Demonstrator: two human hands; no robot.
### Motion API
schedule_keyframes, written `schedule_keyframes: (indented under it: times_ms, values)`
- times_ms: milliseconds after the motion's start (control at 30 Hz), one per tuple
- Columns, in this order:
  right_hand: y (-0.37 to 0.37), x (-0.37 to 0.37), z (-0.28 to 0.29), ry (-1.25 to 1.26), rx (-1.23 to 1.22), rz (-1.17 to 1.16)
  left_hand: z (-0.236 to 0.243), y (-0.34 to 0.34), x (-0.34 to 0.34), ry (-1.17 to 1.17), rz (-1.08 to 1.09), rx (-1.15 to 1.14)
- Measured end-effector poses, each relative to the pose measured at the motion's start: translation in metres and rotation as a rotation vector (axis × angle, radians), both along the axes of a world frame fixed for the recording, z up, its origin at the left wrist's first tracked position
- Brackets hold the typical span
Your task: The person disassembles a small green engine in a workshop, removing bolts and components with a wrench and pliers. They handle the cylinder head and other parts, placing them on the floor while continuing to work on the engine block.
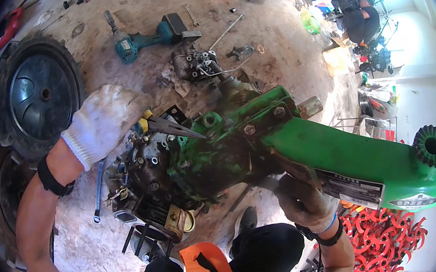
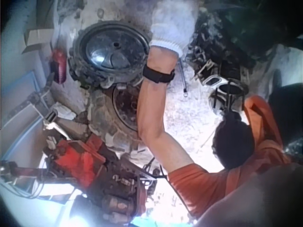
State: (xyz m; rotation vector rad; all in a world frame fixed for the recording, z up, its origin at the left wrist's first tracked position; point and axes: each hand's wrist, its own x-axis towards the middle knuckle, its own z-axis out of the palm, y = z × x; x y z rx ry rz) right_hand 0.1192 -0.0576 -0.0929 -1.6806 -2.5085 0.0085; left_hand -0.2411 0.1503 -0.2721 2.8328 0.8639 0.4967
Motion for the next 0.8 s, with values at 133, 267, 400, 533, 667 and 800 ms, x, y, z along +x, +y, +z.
schedule_keyframes:
  times_ms: [133,267,400,533,667,800]
  values:
    - [0.001,0.000,0.000,0.017,0.040,0.004,-0.007,-0.001,0.002,0.028,-0.012,0.003]
    - [-0.001,-0.001,0.002,0.030,-0.037,-0.037,-0.002,-0.005,0.007,0.042,0.021,0.037]
    - [-0.001,-0.002,0.005,0.000,-0.016,-0.030,0.004,0.005,0.013,-0.018,0.003,-0.072]
    - [0.000,-0.003,0.004,-0.028,0.021,-0.046,0.006,0.009,0.008,-0.015,0.022,0.027]
    - [-0.002,-0.003,0.001,-0.024,0.017,-0.086,0.005,0.001,0.003,0.059,0.046,-0.029]
    - [-0.002,0.002,0.000,-0.020,0.058,-0.001,-0.001,-0.002,0.005,0.034,0.050,0.025]
